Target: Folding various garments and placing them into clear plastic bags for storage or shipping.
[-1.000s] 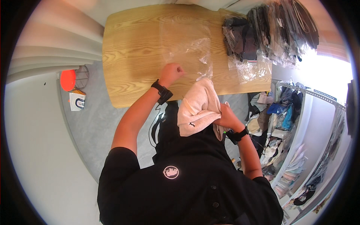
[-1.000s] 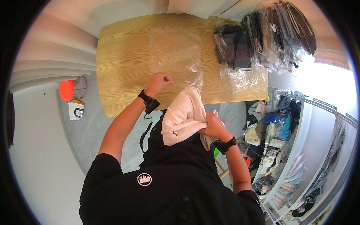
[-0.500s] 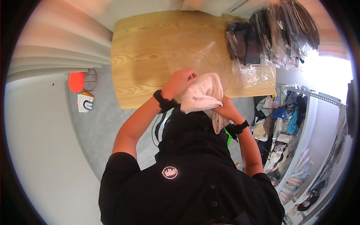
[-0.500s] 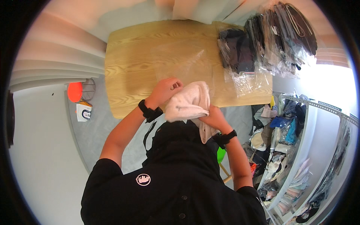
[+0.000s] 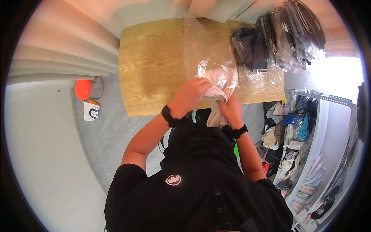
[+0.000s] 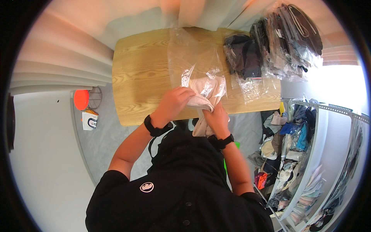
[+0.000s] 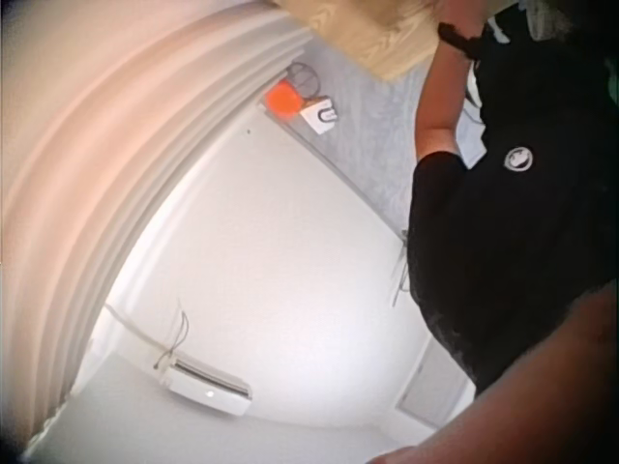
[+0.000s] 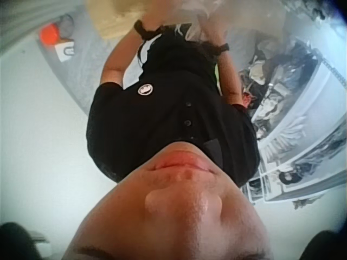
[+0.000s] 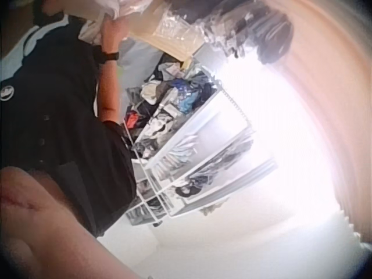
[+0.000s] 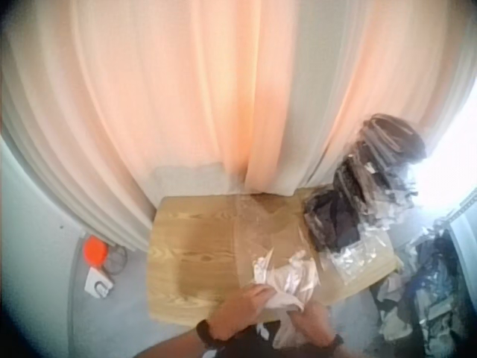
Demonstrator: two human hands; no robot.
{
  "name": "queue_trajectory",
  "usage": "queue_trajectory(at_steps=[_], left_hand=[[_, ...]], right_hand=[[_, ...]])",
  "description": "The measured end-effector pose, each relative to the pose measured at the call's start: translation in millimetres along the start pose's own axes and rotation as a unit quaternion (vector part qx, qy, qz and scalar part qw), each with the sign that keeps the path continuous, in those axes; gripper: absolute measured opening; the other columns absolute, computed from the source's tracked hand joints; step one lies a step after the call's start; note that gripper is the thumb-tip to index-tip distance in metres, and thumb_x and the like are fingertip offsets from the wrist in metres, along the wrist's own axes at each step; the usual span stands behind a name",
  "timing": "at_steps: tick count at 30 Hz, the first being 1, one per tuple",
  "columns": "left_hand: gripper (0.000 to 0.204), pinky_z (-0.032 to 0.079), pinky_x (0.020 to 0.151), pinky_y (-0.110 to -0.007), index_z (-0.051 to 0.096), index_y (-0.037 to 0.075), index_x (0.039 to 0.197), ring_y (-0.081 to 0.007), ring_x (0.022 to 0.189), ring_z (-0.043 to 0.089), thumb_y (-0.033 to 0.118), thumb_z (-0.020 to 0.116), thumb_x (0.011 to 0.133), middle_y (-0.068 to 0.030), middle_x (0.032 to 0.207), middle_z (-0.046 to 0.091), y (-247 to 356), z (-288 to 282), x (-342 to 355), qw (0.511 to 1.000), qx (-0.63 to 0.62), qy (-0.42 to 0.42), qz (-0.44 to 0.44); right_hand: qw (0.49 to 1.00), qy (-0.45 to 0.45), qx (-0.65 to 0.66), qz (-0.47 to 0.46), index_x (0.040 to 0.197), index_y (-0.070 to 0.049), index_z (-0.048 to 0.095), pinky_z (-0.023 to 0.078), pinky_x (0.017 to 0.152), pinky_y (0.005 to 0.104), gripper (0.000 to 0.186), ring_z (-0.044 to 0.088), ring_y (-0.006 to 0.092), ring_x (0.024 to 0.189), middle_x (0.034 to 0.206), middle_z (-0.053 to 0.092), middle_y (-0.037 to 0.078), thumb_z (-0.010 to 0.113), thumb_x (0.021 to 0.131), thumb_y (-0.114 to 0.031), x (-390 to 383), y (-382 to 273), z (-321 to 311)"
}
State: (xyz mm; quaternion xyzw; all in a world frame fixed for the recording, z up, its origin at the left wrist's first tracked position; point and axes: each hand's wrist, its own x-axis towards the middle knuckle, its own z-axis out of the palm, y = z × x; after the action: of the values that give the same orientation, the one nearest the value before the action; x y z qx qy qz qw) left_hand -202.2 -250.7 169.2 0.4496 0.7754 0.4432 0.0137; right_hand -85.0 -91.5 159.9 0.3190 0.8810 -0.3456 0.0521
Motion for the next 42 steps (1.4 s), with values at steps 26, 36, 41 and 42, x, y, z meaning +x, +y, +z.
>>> queue_trajectory(at_steps=[26, 36, 41, 42], left_hand=[[0.022, 0.051, 0.067, -0.033, 0.062, 0.005, 0.105, -0.0256, 0.077, 0.065, 0.008, 0.059, 0.084, -0.0125, 0.099, 0.065, -45, 32, -40, 0.930, -0.168, 0.187, -0.267], [0.013, 0.048, 0.068, -0.033, 0.059, 0.003, 0.089, -0.0272, 0.082, 0.061, 0.003, 0.062, 0.076, -0.0112, 0.092, 0.062, 20, 17, -68, 0.987, -0.107, 0.057, -0.106], [0.031, 0.045, 0.085, -0.036, 0.056, 0.004, 0.104, -0.0285, 0.101, 0.056, 0.013, 0.065, 0.076, -0.0143, 0.109, 0.057, 14, 3, -71, 0.992, -0.075, 0.097, -0.039], [0.048, 0.040, 0.093, -0.036, 0.047, 0.003, 0.118, -0.0288, 0.113, 0.048, 0.021, 0.066, 0.077, -0.0164, 0.122, 0.048, 15, -3, -67, 0.984, -0.115, 0.111, -0.084]], right_hand=[[0.941, -0.099, 0.323, 0.007, 0.115, 0.005, 0.056, 0.046, 0.081, 0.0312, 0.044, 0.058, 0.0187, 0.096, 0.107, 0.062, 0.012, 0.065, 0.082, -0.023, 40, 22, 49], [0.954, 0.055, 0.280, -0.090, 0.116, 0.005, 0.055, 0.043, 0.088, 0.0355, 0.049, 0.057, 0.0289, 0.103, 0.111, 0.061, 0.016, 0.066, 0.080, -0.027, 32, -6, 56], [0.918, -0.031, 0.392, -0.043, 0.120, 0.002, 0.052, 0.042, 0.091, 0.0347, 0.054, 0.054, 0.0271, 0.105, 0.116, 0.058, 0.014, 0.070, 0.078, -0.027, 39, -5, 53], [0.928, -0.031, 0.368, -0.050, 0.125, 0.001, 0.048, 0.042, 0.091, 0.0337, 0.056, 0.054, 0.0238, 0.105, 0.118, 0.056, 0.013, 0.068, 0.080, -0.026, 42, -7, 50]])
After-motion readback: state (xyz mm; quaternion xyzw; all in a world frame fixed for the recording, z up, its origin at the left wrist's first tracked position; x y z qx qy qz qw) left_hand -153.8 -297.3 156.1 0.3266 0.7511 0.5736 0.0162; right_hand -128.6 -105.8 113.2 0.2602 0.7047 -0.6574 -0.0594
